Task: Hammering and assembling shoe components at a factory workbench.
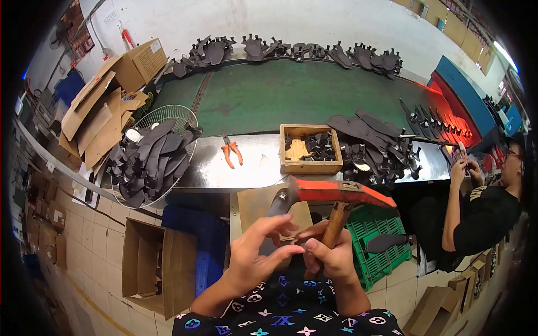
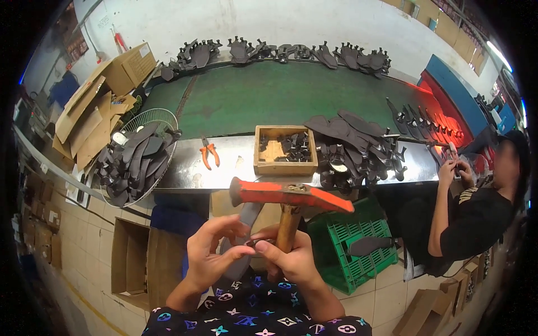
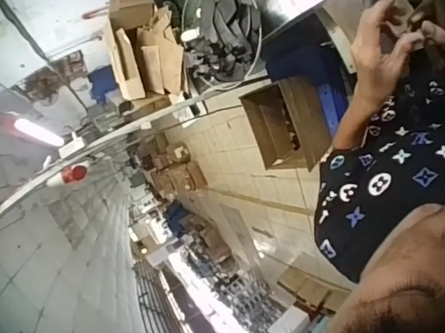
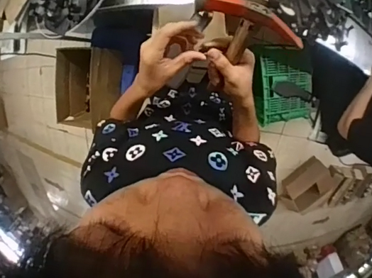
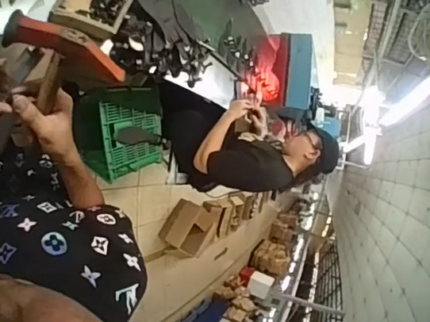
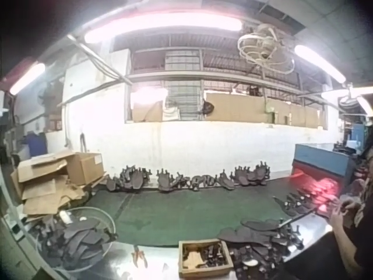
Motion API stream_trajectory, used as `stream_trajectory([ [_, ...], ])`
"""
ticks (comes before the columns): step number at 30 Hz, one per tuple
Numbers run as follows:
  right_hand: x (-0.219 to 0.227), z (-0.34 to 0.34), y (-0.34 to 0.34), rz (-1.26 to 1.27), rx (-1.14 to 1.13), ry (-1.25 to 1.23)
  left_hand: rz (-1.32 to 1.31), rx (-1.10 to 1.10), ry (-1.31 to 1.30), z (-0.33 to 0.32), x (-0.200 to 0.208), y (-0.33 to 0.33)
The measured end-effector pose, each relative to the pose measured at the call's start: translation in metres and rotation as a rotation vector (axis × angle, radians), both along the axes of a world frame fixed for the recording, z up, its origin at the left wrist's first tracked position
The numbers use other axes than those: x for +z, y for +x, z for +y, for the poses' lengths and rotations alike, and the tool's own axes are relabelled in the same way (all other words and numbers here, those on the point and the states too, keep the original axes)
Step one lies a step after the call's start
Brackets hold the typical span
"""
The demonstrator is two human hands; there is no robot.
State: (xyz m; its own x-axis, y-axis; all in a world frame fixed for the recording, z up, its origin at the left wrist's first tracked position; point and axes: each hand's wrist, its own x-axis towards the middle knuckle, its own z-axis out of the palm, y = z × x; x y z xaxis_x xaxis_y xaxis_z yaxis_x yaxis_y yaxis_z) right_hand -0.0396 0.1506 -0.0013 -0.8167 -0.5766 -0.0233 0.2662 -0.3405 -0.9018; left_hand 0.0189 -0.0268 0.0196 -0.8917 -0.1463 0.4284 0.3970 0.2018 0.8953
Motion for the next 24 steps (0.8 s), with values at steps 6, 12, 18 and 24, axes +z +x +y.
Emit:
stream_trajectory([
  [6, -0.007, -0.009, 0.003, -0.122, -0.001, -0.171, 0.09, 0.138, -0.236, 0.0, -0.009, 0.006],
  [12, -0.017, -0.001, -0.004, 0.04, -0.028, -0.131, 0.158, 0.131, -0.392, -0.006, -0.002, -0.001],
  [18, -0.015, 0.005, -0.033, 0.157, -0.117, 0.225, -0.243, 0.158, -0.396, -0.039, -0.046, -0.057],
  [24, -0.031, -0.02, -0.076, 0.342, -0.082, 0.418, -0.271, -0.092, -0.354, -0.057, -0.106, -0.106],
])
